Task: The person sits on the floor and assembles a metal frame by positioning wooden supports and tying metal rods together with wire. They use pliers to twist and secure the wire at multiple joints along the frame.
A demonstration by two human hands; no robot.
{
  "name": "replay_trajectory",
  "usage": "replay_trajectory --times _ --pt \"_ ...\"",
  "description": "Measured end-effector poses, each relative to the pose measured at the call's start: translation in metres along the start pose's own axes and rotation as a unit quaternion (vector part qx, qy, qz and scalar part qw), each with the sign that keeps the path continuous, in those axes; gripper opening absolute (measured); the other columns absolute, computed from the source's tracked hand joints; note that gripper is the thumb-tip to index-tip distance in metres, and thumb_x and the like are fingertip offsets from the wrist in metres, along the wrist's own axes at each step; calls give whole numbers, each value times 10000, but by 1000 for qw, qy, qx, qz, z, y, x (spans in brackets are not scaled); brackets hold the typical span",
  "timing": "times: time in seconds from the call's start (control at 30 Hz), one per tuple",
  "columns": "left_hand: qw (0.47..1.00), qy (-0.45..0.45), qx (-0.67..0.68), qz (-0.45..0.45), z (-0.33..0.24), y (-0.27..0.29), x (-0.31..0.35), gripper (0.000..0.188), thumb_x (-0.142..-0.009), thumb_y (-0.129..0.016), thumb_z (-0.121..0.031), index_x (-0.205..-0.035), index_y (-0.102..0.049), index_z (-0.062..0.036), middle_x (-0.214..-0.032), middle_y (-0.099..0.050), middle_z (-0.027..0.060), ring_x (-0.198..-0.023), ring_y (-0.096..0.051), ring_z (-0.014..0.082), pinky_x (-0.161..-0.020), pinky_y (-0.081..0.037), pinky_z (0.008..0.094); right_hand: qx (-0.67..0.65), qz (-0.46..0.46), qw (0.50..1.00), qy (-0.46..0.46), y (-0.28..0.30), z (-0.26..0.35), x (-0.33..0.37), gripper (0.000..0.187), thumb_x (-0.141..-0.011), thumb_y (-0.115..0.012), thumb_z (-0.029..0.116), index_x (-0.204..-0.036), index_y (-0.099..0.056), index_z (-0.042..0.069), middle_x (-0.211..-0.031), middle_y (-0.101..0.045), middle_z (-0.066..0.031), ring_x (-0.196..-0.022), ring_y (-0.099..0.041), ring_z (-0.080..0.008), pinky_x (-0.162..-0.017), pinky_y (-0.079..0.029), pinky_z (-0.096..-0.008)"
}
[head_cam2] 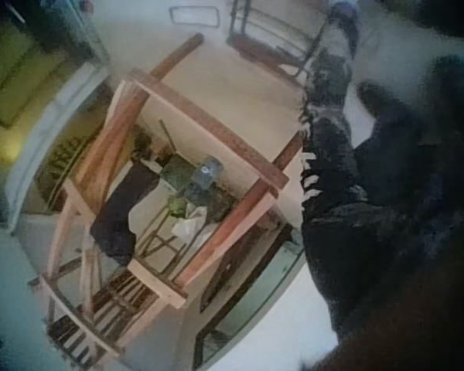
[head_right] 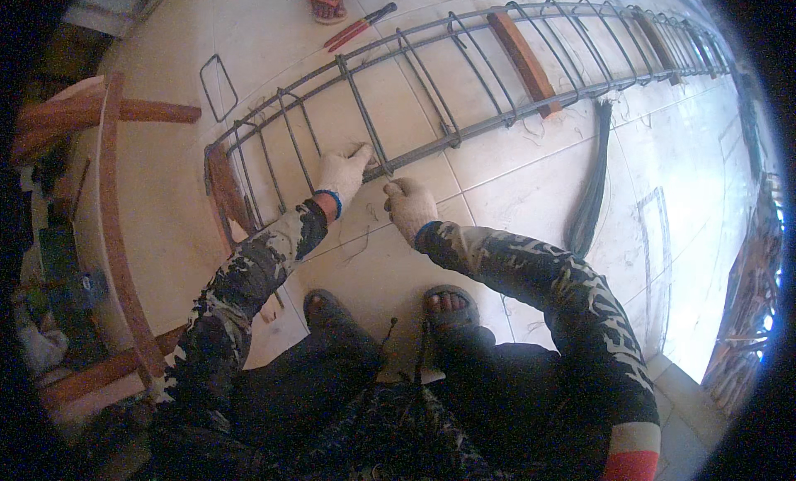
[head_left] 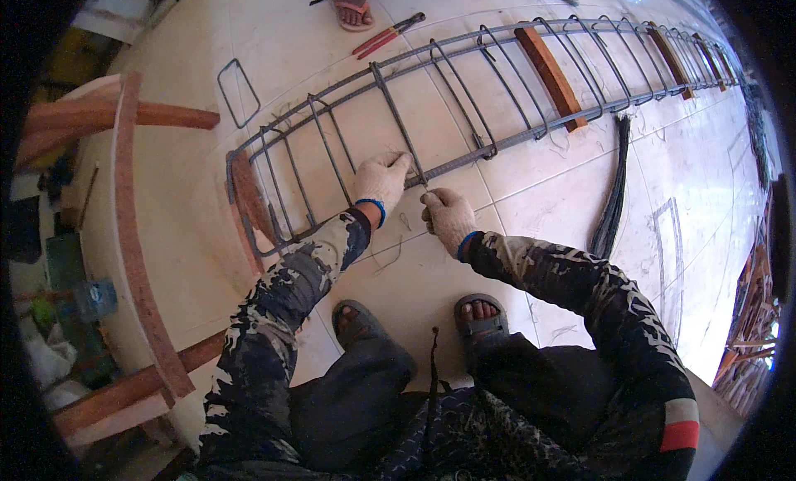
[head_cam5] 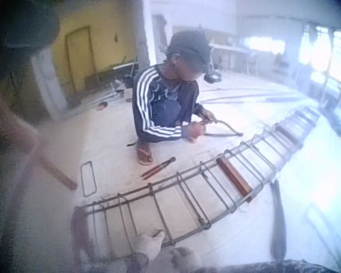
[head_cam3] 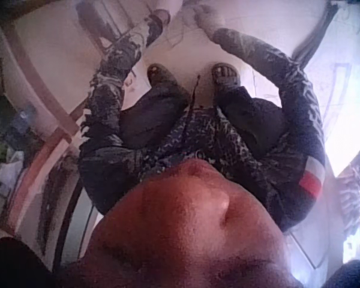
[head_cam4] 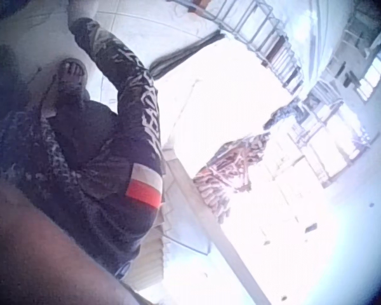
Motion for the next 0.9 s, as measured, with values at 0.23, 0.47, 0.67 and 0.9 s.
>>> replay_trajectory --times 0.23,0.47,0.67,0.9 --pt "987 -33 150 -45 -3 -7 15 252 -933 -787 -281 -1016 -786 -43 -923 -797 101 -846 -744 175 -781 -573 335 84 -21 996 4 1 24 15 378 -1016 -629 307 -1152 -731 -31 -847 -742 -162 -807 -720 -288 -758 -559 -432" --pt "986 -136 45 -91 -18 -2 40 200 -933 -796 -245 -998 -772 -57 -941 -791 94 -846 -743 169 -773 -579 335 271 -49 930 243 30 70 10 220 -980 -655 235 -1054 -745 49 -765 -699 -136 -664 -672 -304 -648 -547 -421" --pt "958 -259 -67 -104 -16 -3 45 115 -876 -793 -146 -977 -771 -96 -907 -760 111 -843 -738 302 -760 -577 418 520 36 736 432 25 145 -18 110 -954 -655 204 -984 -743 146 -820 -722 -140 -795 -705 -389 -695 -555 -502" --pt "894 -414 -98 -139 -29 0 63 179 -795 -820 -163 -964 -768 -133 -893 -743 102 -883 -717 337 -808 -560 450 558 233 765 223 3 139 -86 274 -899 -698 342 -1031 -816 133 -968 -786 -147 -891 -758 -308 -829 -591 -435"
Point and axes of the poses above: each hand's wrist, its own x-axis away from the middle knuckle, its own y-axis out of the back of the hand, z = x × y, the point moved 6 cm from there along -x, towards the middle knuckle
